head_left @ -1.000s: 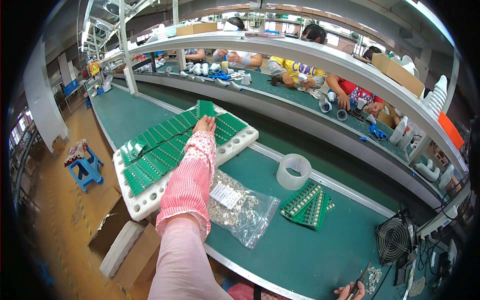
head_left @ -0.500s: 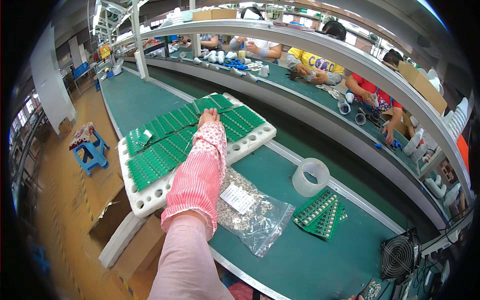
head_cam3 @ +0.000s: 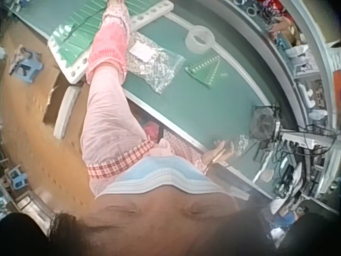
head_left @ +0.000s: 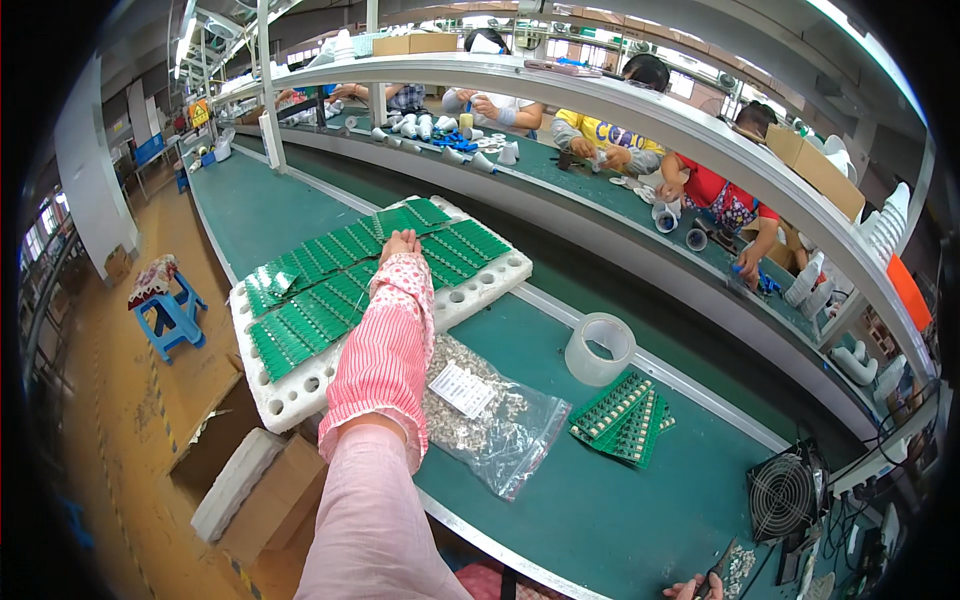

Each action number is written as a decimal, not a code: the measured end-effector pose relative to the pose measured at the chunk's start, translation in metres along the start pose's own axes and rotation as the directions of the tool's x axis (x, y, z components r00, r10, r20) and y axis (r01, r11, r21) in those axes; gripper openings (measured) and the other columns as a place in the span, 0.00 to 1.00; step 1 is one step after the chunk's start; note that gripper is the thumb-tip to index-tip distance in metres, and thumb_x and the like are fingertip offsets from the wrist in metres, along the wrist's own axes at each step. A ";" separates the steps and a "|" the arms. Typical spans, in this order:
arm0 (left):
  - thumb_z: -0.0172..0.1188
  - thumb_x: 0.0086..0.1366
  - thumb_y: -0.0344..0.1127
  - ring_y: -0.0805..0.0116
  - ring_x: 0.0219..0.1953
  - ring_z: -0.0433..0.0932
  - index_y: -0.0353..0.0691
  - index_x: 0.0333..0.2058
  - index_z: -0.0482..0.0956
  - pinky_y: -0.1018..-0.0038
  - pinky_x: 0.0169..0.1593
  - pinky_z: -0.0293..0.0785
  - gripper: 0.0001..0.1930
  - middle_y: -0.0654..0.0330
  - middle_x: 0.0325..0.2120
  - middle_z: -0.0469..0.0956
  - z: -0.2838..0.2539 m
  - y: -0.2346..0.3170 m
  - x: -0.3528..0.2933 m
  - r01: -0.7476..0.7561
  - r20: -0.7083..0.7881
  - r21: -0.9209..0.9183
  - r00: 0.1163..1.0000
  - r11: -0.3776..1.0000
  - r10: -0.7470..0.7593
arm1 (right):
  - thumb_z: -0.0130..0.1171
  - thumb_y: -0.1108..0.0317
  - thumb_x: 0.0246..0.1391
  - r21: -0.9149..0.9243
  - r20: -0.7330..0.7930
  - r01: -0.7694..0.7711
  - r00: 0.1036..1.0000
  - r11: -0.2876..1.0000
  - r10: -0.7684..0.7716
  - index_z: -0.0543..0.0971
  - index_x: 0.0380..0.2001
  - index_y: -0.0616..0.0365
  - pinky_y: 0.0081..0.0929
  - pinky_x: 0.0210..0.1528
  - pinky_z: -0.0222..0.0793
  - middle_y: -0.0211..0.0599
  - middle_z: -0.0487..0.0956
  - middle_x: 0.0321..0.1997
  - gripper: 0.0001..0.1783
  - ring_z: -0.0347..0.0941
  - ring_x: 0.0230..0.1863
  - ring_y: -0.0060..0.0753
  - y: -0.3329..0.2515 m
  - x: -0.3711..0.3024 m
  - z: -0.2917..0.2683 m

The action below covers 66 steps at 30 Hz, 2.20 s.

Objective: The person retrieves a circuit board panel from packaging, inserts small electronic components into the board by hand, and solders them using a soldering iron and solder wire.

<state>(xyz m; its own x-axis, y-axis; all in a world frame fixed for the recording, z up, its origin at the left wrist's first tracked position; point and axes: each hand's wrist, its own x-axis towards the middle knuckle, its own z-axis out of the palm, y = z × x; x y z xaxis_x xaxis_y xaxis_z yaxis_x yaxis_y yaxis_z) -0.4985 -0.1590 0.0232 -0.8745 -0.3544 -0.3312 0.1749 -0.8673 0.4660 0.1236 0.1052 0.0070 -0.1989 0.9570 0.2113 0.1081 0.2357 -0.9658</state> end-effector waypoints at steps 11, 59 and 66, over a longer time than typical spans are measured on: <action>0.51 0.67 0.35 0.58 0.51 0.72 0.37 0.51 0.65 0.64 0.56 0.63 0.16 0.53 0.48 0.72 -0.031 0.039 -0.054 -0.110 -0.011 -0.044 0.994 0.993 0.110 | 0.53 0.68 0.57 0.004 0.053 0.077 0.996 0.997 -0.078 0.66 0.51 0.64 0.28 0.35 0.68 0.44 0.72 0.30 0.20 0.69 0.30 0.34 0.005 0.002 -0.008; 0.59 0.59 0.47 0.49 0.41 0.76 0.34 0.41 0.74 0.63 0.45 0.70 0.21 0.46 0.39 0.76 -0.081 -0.101 -0.383 -0.957 0.878 0.287 0.282 -0.045 -0.387 | 0.50 0.76 0.56 0.265 0.156 0.026 0.985 0.964 -0.070 0.67 0.45 0.61 0.18 0.31 0.70 0.38 0.71 0.37 0.12 0.70 0.29 0.20 0.007 0.004 -0.059; 0.59 0.56 0.59 0.52 0.40 0.78 0.29 0.42 0.76 0.64 0.44 0.72 0.33 0.44 0.37 0.79 -0.081 -0.140 -0.295 -0.915 0.743 0.359 0.399 -0.183 -0.538 | 0.47 0.70 0.59 0.213 -0.131 0.142 0.985 0.967 -0.116 0.68 0.44 0.63 0.16 0.28 0.66 0.38 0.74 0.34 0.11 0.68 0.25 0.19 0.010 0.048 -0.123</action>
<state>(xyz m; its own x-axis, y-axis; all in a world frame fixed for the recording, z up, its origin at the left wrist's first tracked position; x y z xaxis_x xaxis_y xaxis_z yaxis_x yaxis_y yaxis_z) -0.2280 0.0388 -0.0112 -0.7792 0.5844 0.2266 0.6055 0.6086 0.5127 0.2349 0.1744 0.0263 -0.0804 0.9370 0.3398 -0.1309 0.3281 -0.9355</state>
